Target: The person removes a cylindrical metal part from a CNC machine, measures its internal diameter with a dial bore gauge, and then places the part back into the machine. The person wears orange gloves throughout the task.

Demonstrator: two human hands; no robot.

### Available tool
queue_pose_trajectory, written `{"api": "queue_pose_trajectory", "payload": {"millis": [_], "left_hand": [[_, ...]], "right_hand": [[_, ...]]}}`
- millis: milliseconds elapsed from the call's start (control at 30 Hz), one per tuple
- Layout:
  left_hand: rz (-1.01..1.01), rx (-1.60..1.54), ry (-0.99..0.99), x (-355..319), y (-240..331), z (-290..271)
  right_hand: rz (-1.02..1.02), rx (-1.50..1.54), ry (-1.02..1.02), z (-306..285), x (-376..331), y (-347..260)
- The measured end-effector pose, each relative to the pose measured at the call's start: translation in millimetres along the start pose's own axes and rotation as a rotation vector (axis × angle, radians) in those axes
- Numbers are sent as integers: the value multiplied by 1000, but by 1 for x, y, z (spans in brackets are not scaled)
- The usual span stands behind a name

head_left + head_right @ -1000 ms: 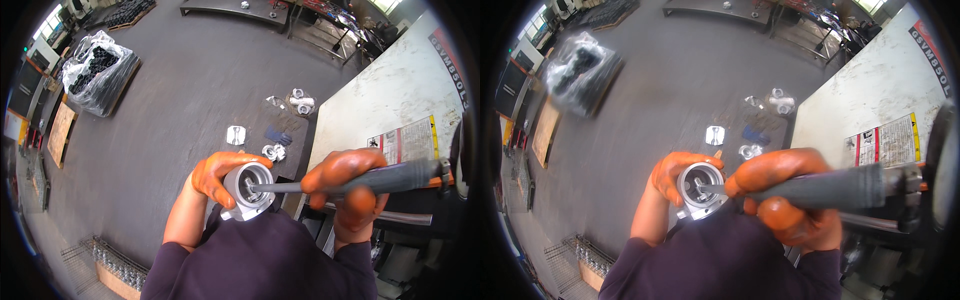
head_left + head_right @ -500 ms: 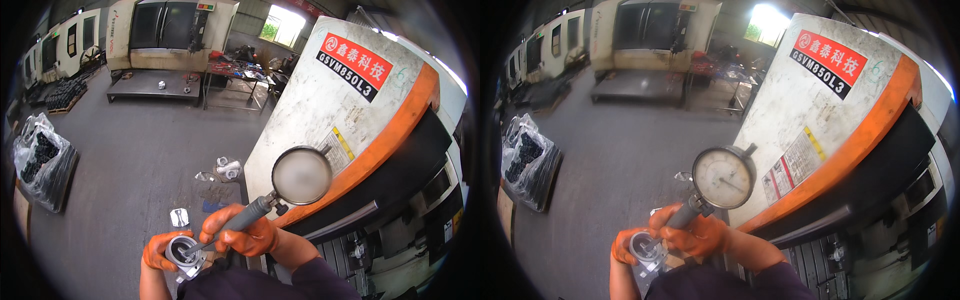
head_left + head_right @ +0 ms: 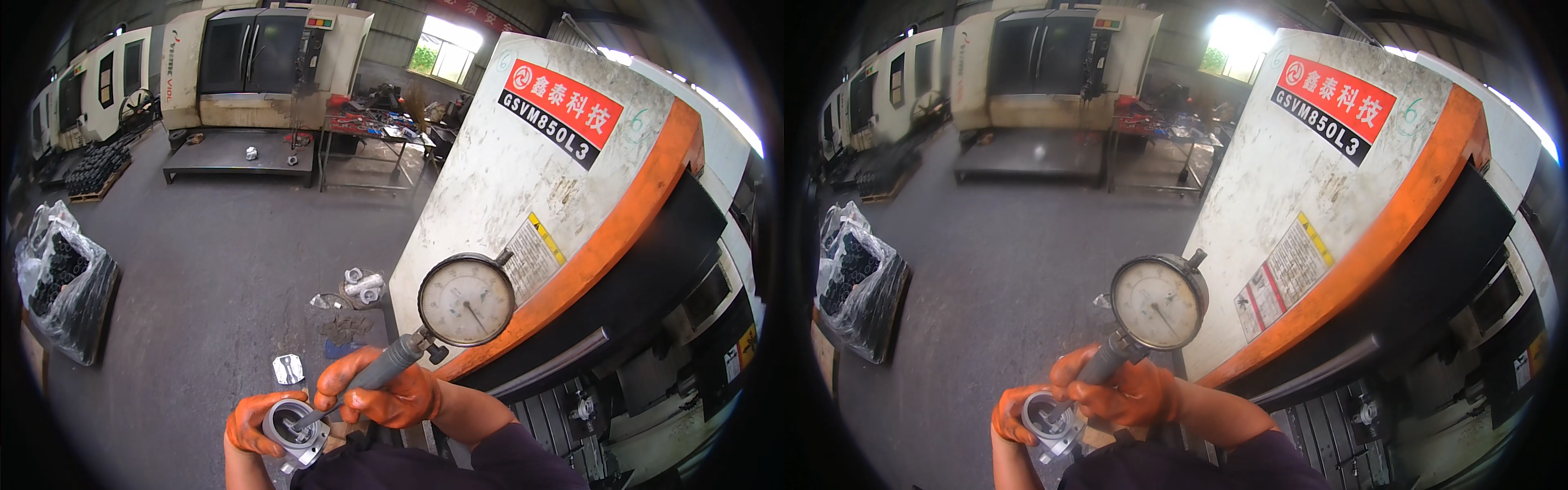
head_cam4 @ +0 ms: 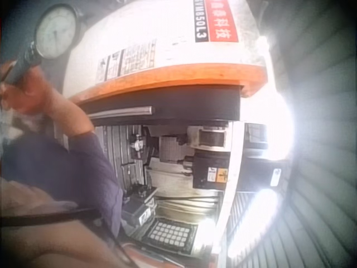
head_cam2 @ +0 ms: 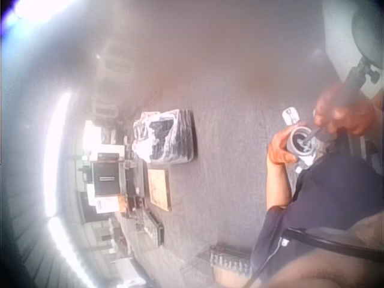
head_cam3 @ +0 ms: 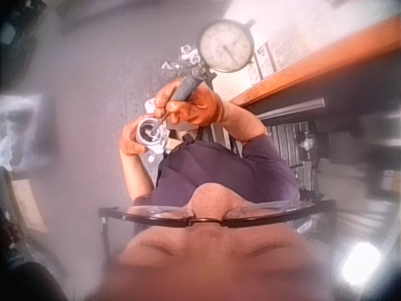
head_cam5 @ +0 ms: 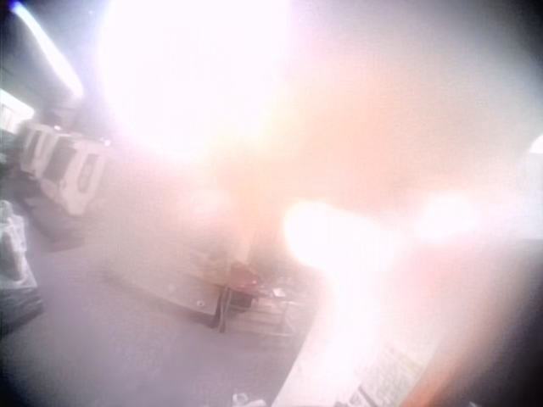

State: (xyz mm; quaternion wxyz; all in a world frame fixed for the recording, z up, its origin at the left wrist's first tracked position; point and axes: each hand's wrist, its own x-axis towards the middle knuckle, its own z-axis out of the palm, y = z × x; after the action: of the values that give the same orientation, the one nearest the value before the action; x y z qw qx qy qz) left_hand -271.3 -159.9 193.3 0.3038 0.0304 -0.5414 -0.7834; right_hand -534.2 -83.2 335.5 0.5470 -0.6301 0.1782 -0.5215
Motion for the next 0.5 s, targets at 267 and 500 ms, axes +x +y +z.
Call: {"api": "queue_pose_trajectory", "payload": {"millis": [267,500], "left_hand": [[24,-44,19,-3,-1,2],[53,19,-32,0,10,5]], "right_hand": [[8,-59,18,3,1,-2],[34,-33,7,5,2,-1]]}}
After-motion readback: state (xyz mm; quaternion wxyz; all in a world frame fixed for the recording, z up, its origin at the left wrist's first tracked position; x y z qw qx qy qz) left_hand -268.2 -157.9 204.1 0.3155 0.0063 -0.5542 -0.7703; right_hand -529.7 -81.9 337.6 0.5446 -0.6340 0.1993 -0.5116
